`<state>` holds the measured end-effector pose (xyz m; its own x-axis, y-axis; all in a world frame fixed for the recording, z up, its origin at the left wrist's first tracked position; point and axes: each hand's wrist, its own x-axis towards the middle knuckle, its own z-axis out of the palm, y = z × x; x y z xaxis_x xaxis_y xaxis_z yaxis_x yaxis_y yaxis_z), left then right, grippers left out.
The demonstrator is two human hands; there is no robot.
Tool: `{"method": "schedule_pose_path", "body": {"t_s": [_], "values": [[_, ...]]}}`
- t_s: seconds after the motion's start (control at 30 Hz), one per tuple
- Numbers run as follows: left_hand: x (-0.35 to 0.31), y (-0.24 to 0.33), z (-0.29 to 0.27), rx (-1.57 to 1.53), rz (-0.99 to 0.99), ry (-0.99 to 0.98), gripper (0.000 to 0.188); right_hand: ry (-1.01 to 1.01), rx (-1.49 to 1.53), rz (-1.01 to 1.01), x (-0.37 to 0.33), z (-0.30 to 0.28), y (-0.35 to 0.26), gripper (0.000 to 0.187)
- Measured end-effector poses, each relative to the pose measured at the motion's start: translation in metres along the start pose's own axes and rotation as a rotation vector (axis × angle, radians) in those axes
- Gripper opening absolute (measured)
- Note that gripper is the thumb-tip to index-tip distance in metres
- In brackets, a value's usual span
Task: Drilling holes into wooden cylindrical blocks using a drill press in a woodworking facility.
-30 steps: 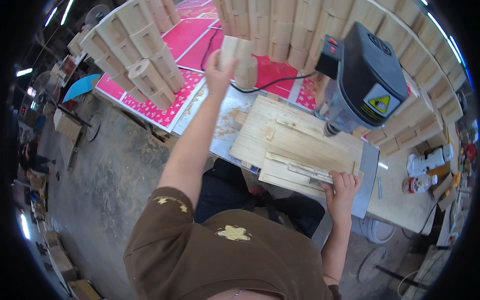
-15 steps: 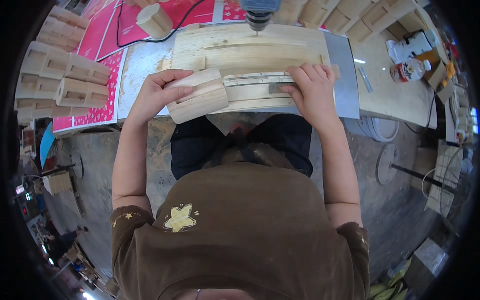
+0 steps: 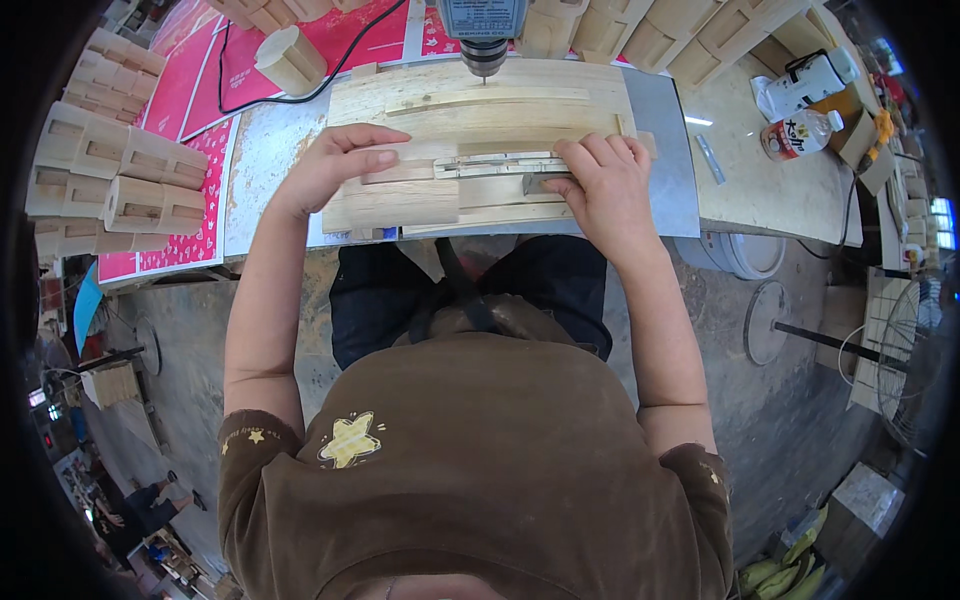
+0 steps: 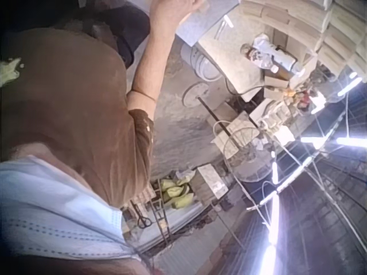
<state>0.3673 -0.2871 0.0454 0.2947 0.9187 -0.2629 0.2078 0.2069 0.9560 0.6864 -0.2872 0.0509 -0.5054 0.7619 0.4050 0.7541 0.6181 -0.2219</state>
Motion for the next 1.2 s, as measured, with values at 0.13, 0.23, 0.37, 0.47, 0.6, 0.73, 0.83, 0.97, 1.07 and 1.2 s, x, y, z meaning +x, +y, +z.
{"method": "schedule_pose_path", "body": {"t_s": [0.13, 0.23, 0.37, 0.47, 0.6, 0.73, 0.83, 0.97, 1.07, 1.2], "values": [[0.024, -0.012, 0.051, 0.001, 0.194, 0.298, 0.048, 0.008, 0.002, 0.013, 0.002, 0.002, 0.000, 0.032], [0.044, -0.022, 0.086, -0.008, 0.360, 0.639, 0.050, 0.009, -0.007, 0.012, 0.006, 0.003, 0.000, 0.033], [0.043, -0.024, 0.090, 0.060, 0.451, 0.985, 0.034, 0.029, -0.027, 0.003, 0.005, 0.006, 0.006, 0.035], [0.024, -0.048, 0.093, 0.195, 0.489, 0.853, 0.031, 0.028, -0.064, 0.005, 0.005, 0.006, 0.012, 0.036], [0.007, -0.047, 0.116, 0.503, 0.599, 0.758, 0.058, 0.039, -0.112, 0.098, 0.018, 0.011, 0.028, 0.036], [0.024, -0.048, 0.105, 0.668, 0.474, 0.757, 0.079, 0.040, -0.026, 0.155, 0.050, 0.026, 0.036, 0.039], [0.030, -0.054, 0.086, 0.716, 0.476, 0.788, 0.084, 0.066, 0.018, 0.094, 0.059, 0.036, 0.030, 0.042], [0.033, -0.061, 0.069, 0.769, 0.467, 0.799, 0.079, 0.098, 0.063, 0.080, 0.061, 0.040, 0.021, 0.047], [0.032, -0.064, 0.067, 0.755, 0.490, 0.791, 0.075, 0.169, 0.385, 0.120, 0.061, 0.025, 0.025, 0.045], [0.028, -0.065, 0.066, 0.741, 0.482, 0.806, 0.070, 0.483, 0.517, 0.089, 0.083, -0.020, 0.040, 0.044]]}}
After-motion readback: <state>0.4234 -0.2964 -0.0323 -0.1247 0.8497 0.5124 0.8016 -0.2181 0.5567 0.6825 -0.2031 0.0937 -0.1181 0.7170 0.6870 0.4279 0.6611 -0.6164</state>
